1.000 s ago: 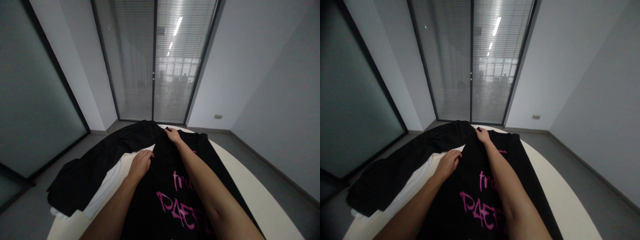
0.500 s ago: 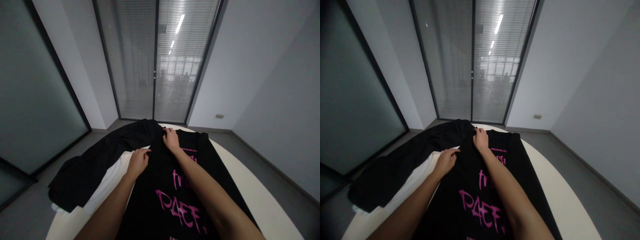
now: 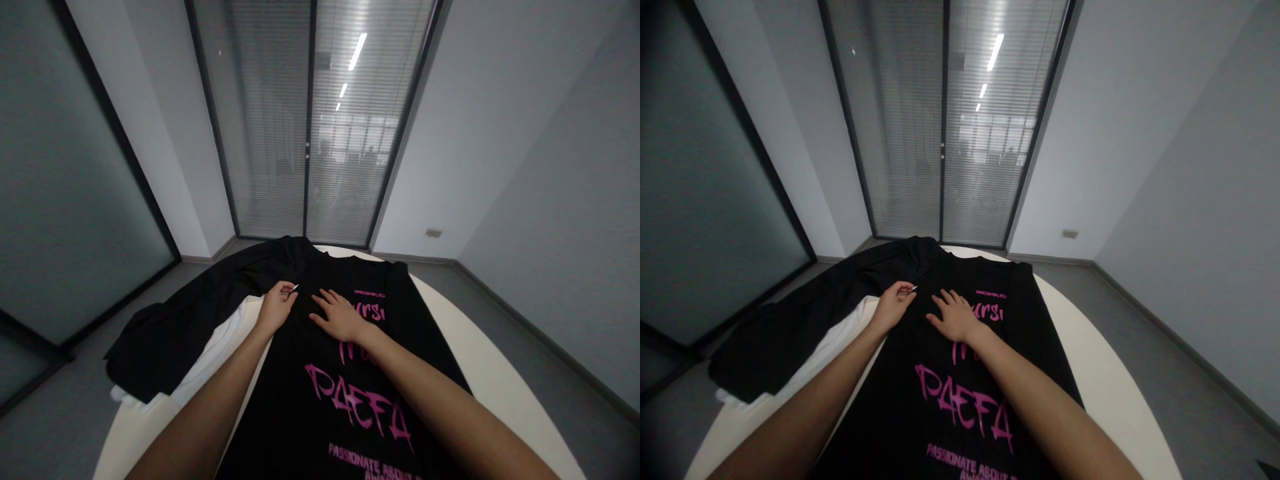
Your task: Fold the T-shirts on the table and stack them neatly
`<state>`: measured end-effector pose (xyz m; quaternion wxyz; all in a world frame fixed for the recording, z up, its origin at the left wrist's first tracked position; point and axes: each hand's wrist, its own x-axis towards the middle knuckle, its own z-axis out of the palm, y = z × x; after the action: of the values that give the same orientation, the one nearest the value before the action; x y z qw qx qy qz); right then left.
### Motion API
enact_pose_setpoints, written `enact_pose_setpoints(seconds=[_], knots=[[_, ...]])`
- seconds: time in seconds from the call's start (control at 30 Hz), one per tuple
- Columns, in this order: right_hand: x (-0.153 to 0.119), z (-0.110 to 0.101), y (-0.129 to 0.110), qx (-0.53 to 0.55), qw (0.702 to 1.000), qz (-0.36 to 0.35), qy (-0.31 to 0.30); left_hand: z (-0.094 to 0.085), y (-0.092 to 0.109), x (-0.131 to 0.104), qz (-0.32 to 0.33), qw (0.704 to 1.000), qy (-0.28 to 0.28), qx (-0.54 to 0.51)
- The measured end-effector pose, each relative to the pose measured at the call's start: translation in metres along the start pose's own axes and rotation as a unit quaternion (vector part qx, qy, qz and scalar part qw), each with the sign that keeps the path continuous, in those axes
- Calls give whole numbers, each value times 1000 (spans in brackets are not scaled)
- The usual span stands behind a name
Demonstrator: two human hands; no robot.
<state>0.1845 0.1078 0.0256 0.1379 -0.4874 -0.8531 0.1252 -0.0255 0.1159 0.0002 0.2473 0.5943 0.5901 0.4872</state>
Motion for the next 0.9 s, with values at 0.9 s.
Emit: enact_pose_setpoints(seconds=[0.9], knots=[[4, -3, 46, 394, 876, 165, 224, 35, 77, -43, -18, 968, -193, -158]])
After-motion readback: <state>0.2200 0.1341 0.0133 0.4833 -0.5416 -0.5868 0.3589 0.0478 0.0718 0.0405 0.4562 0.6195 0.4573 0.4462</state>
